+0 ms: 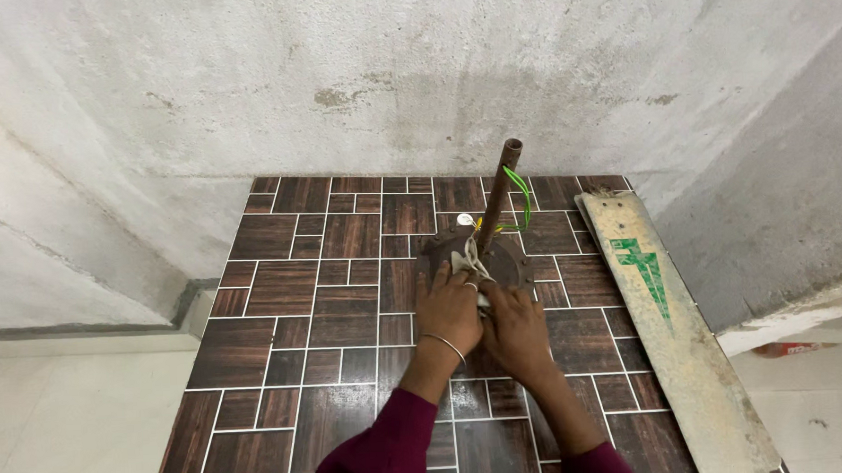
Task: The person wipes a metal floor fixture with a cloth, cleaning the base and vertical pipe. The person uses both hands to rub the surface of the fixture and the surrounding tiled area.
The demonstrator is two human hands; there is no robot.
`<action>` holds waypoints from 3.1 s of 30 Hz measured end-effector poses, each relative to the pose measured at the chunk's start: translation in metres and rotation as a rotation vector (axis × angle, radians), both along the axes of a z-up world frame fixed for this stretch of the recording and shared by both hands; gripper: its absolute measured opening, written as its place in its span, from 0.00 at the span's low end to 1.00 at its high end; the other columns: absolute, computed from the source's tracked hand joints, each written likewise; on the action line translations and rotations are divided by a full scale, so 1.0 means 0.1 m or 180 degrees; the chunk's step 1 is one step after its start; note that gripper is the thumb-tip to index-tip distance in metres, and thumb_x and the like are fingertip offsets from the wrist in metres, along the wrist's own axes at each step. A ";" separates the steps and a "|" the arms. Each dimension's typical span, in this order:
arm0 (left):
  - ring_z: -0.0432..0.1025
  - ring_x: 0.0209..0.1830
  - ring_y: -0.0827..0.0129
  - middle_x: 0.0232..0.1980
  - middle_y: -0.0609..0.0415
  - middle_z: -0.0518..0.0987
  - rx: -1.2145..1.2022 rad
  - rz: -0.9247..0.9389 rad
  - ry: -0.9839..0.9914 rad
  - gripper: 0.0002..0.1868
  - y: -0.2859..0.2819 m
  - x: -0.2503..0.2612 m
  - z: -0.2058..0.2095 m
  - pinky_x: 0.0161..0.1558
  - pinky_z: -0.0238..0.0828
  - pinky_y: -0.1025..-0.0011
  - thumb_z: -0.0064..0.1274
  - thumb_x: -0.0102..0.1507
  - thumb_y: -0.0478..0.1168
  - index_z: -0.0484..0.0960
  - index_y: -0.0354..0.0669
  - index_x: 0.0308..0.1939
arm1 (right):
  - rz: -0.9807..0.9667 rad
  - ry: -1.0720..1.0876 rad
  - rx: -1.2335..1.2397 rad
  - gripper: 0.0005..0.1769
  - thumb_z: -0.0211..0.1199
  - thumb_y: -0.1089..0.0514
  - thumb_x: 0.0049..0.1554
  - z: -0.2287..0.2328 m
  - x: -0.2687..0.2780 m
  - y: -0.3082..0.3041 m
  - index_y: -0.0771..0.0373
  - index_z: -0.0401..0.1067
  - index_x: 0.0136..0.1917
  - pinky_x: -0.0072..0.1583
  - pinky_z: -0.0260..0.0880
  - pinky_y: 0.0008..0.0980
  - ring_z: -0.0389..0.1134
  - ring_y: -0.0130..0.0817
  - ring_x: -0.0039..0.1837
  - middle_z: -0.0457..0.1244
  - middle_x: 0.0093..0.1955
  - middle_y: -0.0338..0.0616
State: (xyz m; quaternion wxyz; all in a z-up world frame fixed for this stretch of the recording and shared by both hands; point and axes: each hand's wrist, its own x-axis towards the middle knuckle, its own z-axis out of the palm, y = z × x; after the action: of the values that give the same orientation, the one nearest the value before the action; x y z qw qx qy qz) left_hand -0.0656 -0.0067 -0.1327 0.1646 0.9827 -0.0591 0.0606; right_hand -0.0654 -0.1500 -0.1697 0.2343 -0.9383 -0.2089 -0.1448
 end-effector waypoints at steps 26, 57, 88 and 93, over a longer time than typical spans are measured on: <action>0.48 0.79 0.52 0.71 0.42 0.67 -0.0032 -0.0213 0.0266 0.42 -0.33 -0.06 -0.06 0.73 0.24 0.34 0.58 0.60 0.51 0.62 0.33 0.72 | 0.0193 -0.0337 -0.0564 0.22 0.57 0.55 0.56 0.12 0.56 -0.30 0.54 0.72 0.64 0.66 0.59 0.57 0.58 0.53 0.71 0.60 0.71 0.41; 0.40 0.82 0.50 0.81 0.37 0.48 -0.0475 0.0159 -0.0293 0.48 -0.22 -0.55 -0.40 0.72 0.33 0.34 0.57 0.61 0.51 0.52 0.32 0.76 | 0.0183 -0.0359 -0.0305 0.31 0.61 0.66 0.49 0.11 -0.11 -0.06 0.56 0.71 0.67 0.58 0.69 0.48 0.64 0.55 0.63 0.62 0.68 0.51; 0.29 0.85 0.52 0.82 0.46 0.49 0.0143 0.0242 0.0338 0.33 0.21 -0.47 -0.51 0.74 0.24 0.31 0.48 0.64 0.47 0.64 0.41 0.72 | 0.0446 -0.0431 -0.0093 0.22 0.62 0.57 0.52 0.15 -0.02 0.33 0.52 0.78 0.60 0.60 0.64 0.48 0.64 0.50 0.60 0.66 0.66 0.33; 0.30 0.83 0.54 0.82 0.44 0.48 0.0165 -0.0022 0.0143 0.42 -0.15 -0.55 -0.46 0.73 0.24 0.33 0.50 0.61 0.47 0.56 0.36 0.76 | -0.0007 -0.0698 0.0525 0.24 0.58 0.61 0.51 0.03 -0.22 0.11 0.54 0.77 0.62 0.67 0.65 0.49 0.62 0.52 0.68 0.61 0.69 0.46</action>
State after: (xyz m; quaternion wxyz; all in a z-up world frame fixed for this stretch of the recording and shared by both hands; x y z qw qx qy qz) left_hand -0.1209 -0.0213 -0.1783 0.1406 0.9876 -0.0603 0.0364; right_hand -0.0871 -0.1395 -0.1669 0.2862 -0.8947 -0.2197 -0.2634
